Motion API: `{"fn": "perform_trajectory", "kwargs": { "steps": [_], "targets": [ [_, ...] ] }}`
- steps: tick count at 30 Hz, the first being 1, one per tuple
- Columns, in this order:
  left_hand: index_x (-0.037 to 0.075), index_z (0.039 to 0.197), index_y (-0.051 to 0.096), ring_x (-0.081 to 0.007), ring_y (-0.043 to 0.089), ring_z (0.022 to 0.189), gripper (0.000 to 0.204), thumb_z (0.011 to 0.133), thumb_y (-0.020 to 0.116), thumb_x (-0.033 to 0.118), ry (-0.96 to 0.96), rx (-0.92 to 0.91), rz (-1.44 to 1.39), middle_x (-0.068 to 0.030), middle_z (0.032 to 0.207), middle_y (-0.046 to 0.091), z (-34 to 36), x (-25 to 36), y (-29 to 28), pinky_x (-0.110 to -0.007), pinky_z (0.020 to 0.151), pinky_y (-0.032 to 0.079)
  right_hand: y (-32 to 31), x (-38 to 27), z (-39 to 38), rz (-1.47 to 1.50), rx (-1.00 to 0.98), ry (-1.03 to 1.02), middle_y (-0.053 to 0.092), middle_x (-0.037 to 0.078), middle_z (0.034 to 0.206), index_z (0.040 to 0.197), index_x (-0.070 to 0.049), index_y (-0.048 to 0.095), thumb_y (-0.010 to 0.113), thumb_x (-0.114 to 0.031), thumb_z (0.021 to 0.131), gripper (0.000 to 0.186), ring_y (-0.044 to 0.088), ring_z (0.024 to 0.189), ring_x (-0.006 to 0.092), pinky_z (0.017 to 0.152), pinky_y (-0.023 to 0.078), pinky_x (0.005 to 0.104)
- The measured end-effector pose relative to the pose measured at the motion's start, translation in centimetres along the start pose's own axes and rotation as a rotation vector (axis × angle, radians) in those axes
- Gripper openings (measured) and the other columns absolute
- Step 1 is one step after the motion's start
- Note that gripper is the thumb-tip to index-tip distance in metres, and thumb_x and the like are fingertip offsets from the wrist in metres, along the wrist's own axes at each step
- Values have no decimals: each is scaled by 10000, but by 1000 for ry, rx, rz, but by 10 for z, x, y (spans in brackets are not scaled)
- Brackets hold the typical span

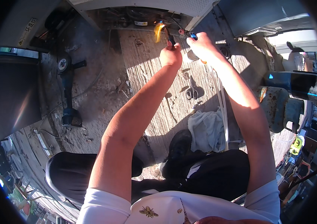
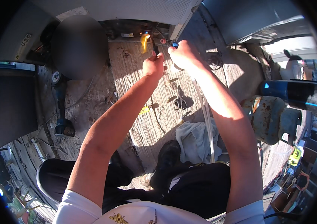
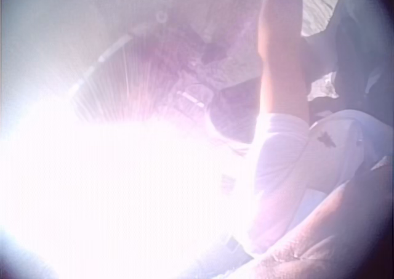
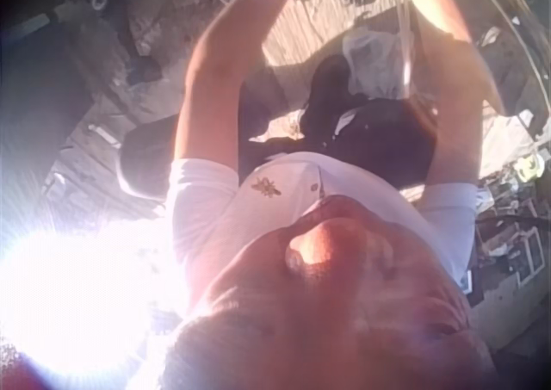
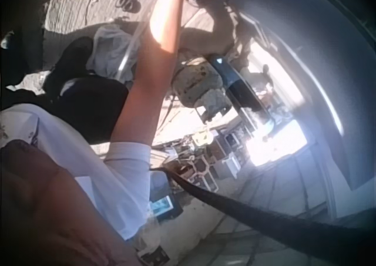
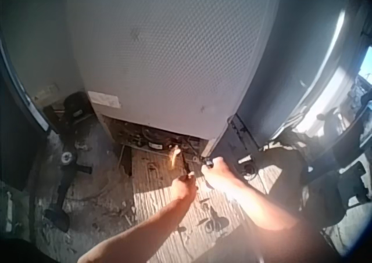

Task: The person applies flux to a pipe, then uses a blowtorch to heat and solder a joint on an appliance. They repeatedly apply heat and solder to the connection point while seated on the floor.

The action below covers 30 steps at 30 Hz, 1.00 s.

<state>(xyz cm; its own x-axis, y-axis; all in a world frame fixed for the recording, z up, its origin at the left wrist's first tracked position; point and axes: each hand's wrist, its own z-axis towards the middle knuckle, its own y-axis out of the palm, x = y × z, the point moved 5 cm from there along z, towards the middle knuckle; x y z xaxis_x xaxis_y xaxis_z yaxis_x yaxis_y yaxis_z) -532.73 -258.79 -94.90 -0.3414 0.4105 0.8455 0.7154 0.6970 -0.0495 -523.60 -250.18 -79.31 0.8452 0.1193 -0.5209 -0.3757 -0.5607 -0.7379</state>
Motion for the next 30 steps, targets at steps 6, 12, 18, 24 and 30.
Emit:
{"fn": "perform_trajectory", "kwargs": {
  "steps": [6, 12, 18, 24, 30],
  "targets": [
    [12, 1088, 725, -413, 701, 991, 453, 953, 605, 427, 91, 49, 146, -247, 975, 731, 5, 13, -7, -434, 877, 542, 0, -4, -1, 16, -29, -11, 732, 209, 853, 976, 82, 665, 625, -332, 965, 416, 750, 820, 285, 770, 568, 417],
    [33, 1147, 719, -390, 713, 979, 459, 951, 593, 428, 46, 40, 283, -243, 969, 732, -7, 32, -11, -441, 878, 544, -1, -2, 1, -40, -11, -30, 728, 206, 828, 1017, 85, 652, 615, -338, 974, 427, 750, 787, 270, 733, 579, 401],
    [22, 951, 761, -358, 727, 925, 415, 935, 634, 417, 5, 121, 249, -221, 923, 740, -16, 41, -14, -419, 854, 544, 1, -1, -1, 40, -42, -1, 551, 53, 699, 992, -14, 569, 605, -345, 987, 333, 538, 514, 147, 397, 410, 335],
    [17, 888, 771, -261, 694, 717, 364, 928, 692, 370, -116, 2, -53, -150, 763, 721, -56, -30, 3, -395, 749, 528, 8, -4, 2, 55, -45, -8, 608, 107, 727, 959, 16, 593, 612, -337, 977, 355, 592, 603, 185, 507, 442, 357],
    [30, 960, 716, -111, 639, 679, 341, 1000, 641, 360, -162, -117, 16, -35, 790, 669, -86, -54, 2, -272, 559, 492, 9, 12, 19, -41, -5, -45, 730, 212, 845, 941, 75, 671, 626, -338, 949, 416, 748, 848, 291, 749, 560, 423]
  ]
}}
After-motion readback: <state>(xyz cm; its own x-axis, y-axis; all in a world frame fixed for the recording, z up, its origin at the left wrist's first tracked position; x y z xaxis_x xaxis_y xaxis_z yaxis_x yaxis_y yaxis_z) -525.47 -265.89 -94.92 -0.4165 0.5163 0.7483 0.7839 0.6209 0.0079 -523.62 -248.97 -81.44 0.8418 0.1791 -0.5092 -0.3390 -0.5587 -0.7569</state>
